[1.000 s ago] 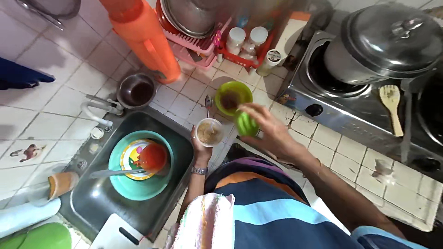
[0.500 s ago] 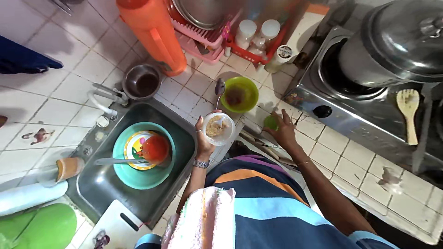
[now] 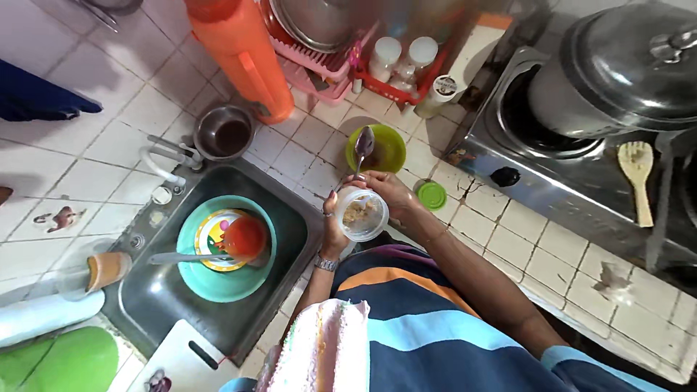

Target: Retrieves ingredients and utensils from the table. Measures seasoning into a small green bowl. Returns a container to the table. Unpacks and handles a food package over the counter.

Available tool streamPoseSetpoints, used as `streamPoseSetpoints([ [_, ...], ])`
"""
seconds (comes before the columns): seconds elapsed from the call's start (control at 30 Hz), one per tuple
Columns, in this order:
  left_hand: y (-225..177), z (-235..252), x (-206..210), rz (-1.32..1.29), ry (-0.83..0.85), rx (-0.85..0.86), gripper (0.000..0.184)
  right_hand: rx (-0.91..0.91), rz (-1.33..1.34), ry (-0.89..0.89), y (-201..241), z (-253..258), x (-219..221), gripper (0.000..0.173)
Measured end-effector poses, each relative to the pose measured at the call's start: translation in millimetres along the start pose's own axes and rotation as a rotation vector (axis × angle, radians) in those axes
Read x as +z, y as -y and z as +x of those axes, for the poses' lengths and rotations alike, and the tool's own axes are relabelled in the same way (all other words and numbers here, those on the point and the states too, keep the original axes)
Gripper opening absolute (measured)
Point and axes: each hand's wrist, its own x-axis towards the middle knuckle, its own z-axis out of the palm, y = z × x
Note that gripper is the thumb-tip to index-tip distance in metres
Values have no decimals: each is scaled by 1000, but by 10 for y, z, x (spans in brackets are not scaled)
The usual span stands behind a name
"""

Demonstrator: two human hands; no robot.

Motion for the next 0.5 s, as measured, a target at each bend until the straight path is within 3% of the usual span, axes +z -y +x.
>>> streamPoseSetpoints([
  [0.1,-41,-10,10,-57,13,-39,49,-100,-21,12,-5,53,65,20],
  [0.2,-68,24,-29,-147,121,-54,58,-504,-291,-39,169,-103,-33,25],
  [0.27,-90,53,-78,-225,88,-56,59,-657,-430,-86,517,-300,-169,31],
  [0.4,-111,153,-255,-104,37,-13,68,-733,-687,-99,1013,-696,-328,24],
  [0.5,-143,169,-249,-94,35,27,65,-710,-683,26,981,-947,-365,21],
])
